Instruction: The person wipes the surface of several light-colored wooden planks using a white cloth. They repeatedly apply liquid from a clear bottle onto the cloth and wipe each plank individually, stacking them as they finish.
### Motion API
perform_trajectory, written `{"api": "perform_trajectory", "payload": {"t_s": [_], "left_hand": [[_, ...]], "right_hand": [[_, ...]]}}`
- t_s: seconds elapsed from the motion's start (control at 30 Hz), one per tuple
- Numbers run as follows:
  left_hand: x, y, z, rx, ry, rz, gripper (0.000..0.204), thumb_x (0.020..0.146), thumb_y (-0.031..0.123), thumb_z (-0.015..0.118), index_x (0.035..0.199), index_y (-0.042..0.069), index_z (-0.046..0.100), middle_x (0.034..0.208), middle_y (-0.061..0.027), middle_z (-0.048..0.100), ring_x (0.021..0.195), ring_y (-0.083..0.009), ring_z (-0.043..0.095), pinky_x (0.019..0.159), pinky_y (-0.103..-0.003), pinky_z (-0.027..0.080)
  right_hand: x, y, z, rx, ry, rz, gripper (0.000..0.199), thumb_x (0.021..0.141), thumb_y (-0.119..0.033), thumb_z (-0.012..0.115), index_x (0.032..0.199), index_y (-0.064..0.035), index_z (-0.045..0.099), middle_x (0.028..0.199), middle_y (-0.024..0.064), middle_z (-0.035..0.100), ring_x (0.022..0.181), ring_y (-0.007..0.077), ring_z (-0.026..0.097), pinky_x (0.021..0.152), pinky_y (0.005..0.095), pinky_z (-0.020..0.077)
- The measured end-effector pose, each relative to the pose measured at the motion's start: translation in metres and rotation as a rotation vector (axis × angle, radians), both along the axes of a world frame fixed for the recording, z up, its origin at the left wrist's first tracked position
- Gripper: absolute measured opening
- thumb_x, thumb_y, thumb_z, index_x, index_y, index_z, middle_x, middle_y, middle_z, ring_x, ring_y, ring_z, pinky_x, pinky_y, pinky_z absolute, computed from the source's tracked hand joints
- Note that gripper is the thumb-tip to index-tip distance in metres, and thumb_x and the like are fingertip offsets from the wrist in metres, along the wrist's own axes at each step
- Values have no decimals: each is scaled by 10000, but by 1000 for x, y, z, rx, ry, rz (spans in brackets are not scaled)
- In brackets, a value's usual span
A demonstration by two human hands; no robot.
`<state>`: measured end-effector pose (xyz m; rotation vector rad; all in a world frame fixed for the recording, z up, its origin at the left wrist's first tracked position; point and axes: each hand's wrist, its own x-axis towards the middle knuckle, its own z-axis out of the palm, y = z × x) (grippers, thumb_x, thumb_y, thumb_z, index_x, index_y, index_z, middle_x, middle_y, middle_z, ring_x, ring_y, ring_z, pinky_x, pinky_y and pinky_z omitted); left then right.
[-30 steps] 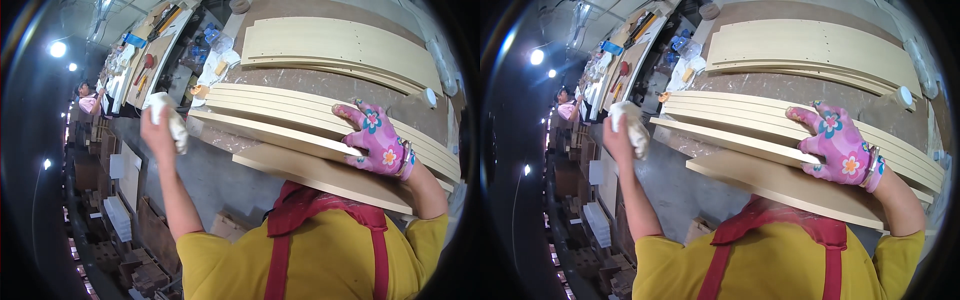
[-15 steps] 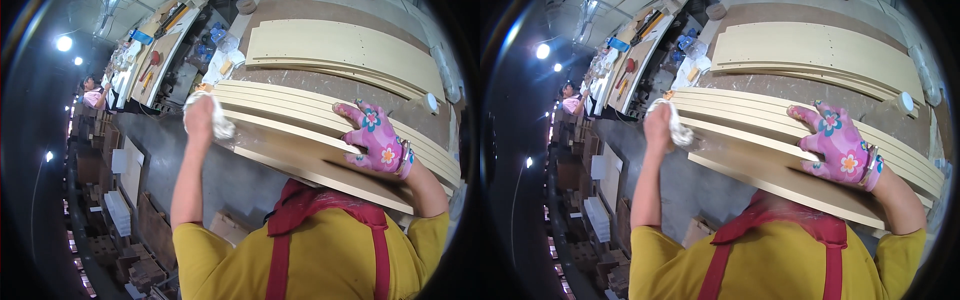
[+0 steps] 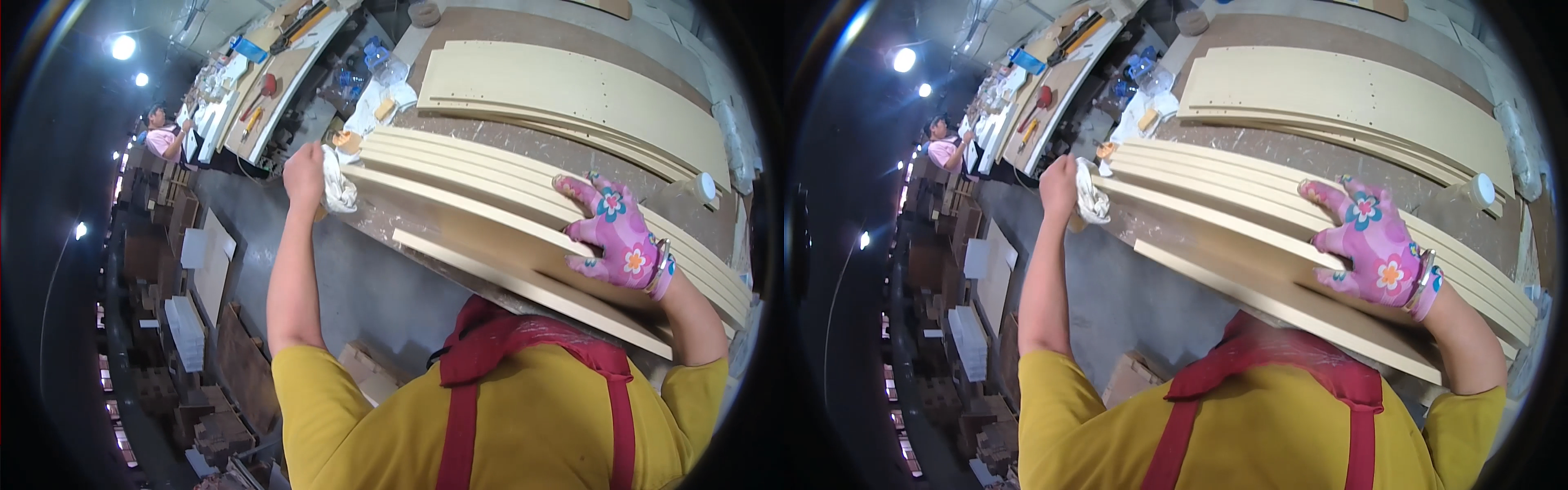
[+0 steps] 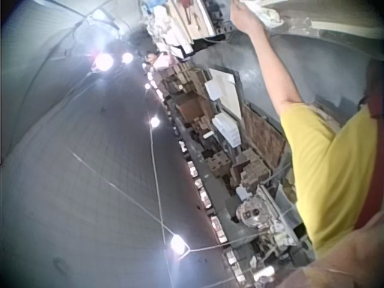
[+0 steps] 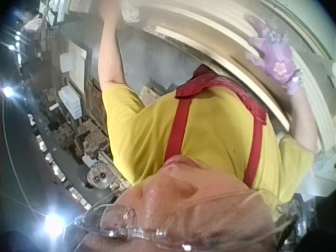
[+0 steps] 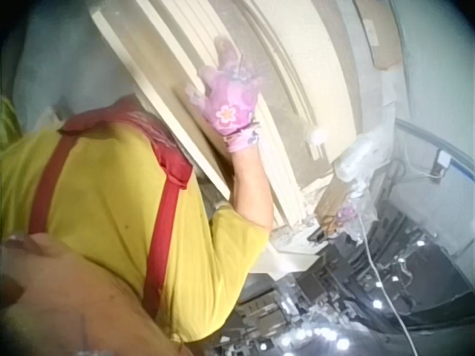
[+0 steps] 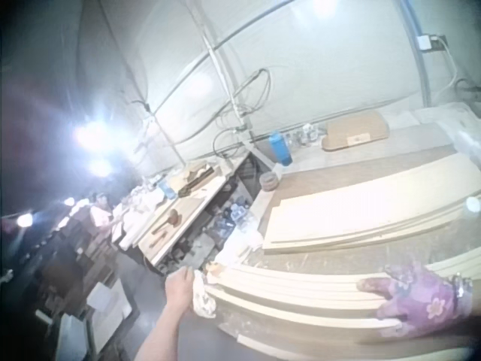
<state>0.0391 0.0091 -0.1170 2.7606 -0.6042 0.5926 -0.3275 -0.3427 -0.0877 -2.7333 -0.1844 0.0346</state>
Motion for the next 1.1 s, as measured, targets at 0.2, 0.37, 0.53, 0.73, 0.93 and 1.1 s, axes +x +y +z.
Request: {"api": "perform_trajectory", "payload": {"t_s": [0.2,0.37,0.53,0.73,0.93,1.1], "left_hand": [[-78,-56,-19,-411,85,-353,212,891,200,669,1006,28,622,971,-168,621,925,-261,599,799,-396,459],[-38,-37,-29,-114,-113,-318,231,905,249,637,950,23,622,903,-185,619,878,-394,557,780,-484,421],[-62,-67,-25,-142,64,-263,185,919,206,615,919,21,618,879,-197,636,884,-395,585,753,-490,432],[-35,-46,-38,-244,90,-317,228,948,199,516,947,-1,627,917,-183,634,858,-356,581,792,-439,450],[-15,-4,-1,-960,146,-87,215,983,203,546,950,3,615,886,-85,638,875,-188,600,818,-330,484],[-81,-45,-26,-150,-5,-420,183,940,179,584,907,1,614,903,-170,644,893,-345,604,789,-432,464]], "right_hand": [[-2,-3,-8,22,-14,-23,251,756,-308,726,889,-103,665,1506,101,399,1284,505,415,1086,583,268],[-3,1,-5,21,-25,-13,259,761,-313,726,893,-99,664,1504,106,399,1278,509,414,1085,594,269],[1,-6,-5,22,6,-7,265,761,-313,733,898,-97,665,1501,115,400,1281,509,410,1078,599,273],[-1,-2,-7,15,-10,-3,262,758,-308,733,914,-104,677,1498,114,405,1289,501,410,1076,594,271],[-3,-2,-7,24,-21,-15,265,777,-344,708,897,-110,680,1485,110,423,1256,491,433,1051,576,300],[-3,2,-3,-12,-32,-26,256,773,-340,709,889,-114,676,1477,99,433,1252,485,438,1051,570,302]]}}
